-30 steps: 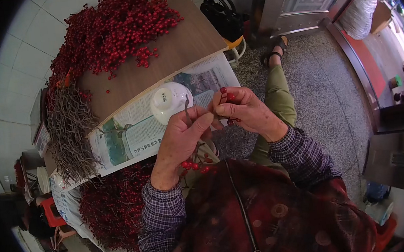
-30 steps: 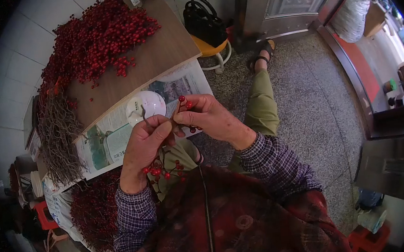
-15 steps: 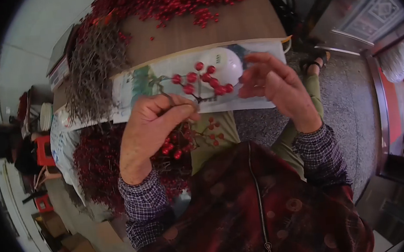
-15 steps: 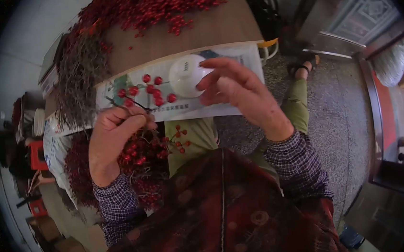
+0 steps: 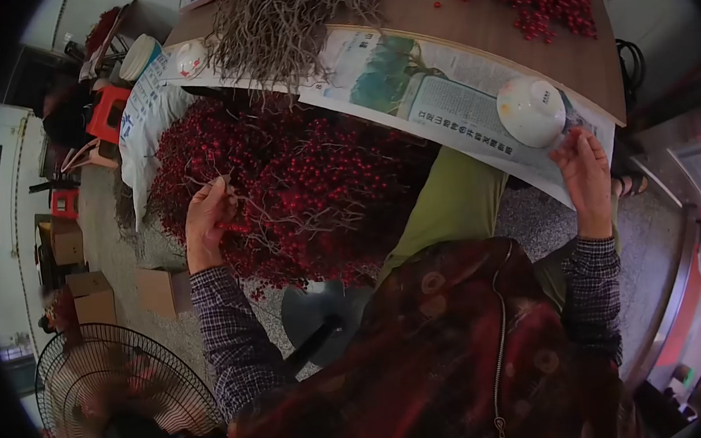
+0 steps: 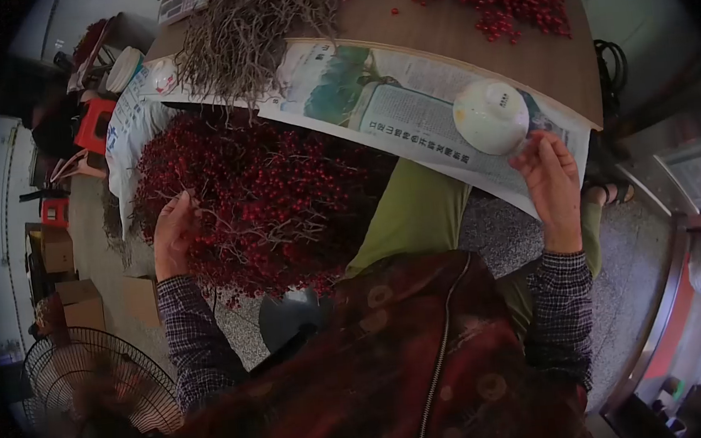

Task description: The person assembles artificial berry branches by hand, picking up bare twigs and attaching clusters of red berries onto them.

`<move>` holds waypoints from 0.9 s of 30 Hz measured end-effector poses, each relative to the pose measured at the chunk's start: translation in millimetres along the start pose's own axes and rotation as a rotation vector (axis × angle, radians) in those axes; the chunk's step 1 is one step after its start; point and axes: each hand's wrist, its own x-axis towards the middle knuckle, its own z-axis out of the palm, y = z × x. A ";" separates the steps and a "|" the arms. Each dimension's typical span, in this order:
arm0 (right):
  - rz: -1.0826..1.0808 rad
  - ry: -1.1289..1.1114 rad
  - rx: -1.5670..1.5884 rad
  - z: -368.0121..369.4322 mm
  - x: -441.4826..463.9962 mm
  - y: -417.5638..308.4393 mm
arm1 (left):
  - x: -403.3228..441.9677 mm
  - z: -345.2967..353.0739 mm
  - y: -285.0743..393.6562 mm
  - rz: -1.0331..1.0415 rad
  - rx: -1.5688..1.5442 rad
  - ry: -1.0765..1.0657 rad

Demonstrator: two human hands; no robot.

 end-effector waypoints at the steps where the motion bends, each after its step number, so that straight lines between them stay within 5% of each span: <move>1: 0.011 0.012 -0.007 0.7 -0.2 -1.0 | 1.5 -11.8 -10.2 -0.055 -0.032 0.060; 8: 0.021 0.046 -0.036 2.0 0.3 -0.7 | 16.3 -49.7 -68.3 0.005 0.594 0.324; 10: 0.008 0.053 -0.037 3.4 1.5 0.8 | 24.3 -67.7 -74.9 -0.032 0.548 0.331; 12: 0.026 0.089 -0.065 11.7 -1.7 -2.7 | 51.3 -102.6 -97.7 -0.165 1.096 0.321; 13: -0.001 0.085 -0.062 13.1 -1.9 -4.6 | 41.5 -88.1 -85.3 -0.137 1.092 0.319; 15: 0.032 0.091 -0.038 10.2 -1.9 -2.5 | 4.5 -40.7 -38.7 -0.032 1.675 0.364; 16: 0.029 0.087 -0.054 7.1 -1.6 -1.0 | 3.4 -22.4 -24.7 -0.014 1.678 0.371; 18: 0.023 0.075 -0.054 10.2 -1.5 -1.9 | 2.0 16.5 -4.5 0.551 1.680 0.374; 19: 0.029 0.069 -0.063 11.3 -2.6 -2.5 | 0.2 49.3 9.4 0.568 1.682 0.367; 21: 0.015 0.080 -0.058 9.2 -2.8 -2.1 | 4.4 125.6 39.8 0.870 1.069 0.098; 27: 0.051 0.085 -0.067 12.0 -0.9 -3.9 | 18.0 182.7 88.9 0.887 1.017 0.028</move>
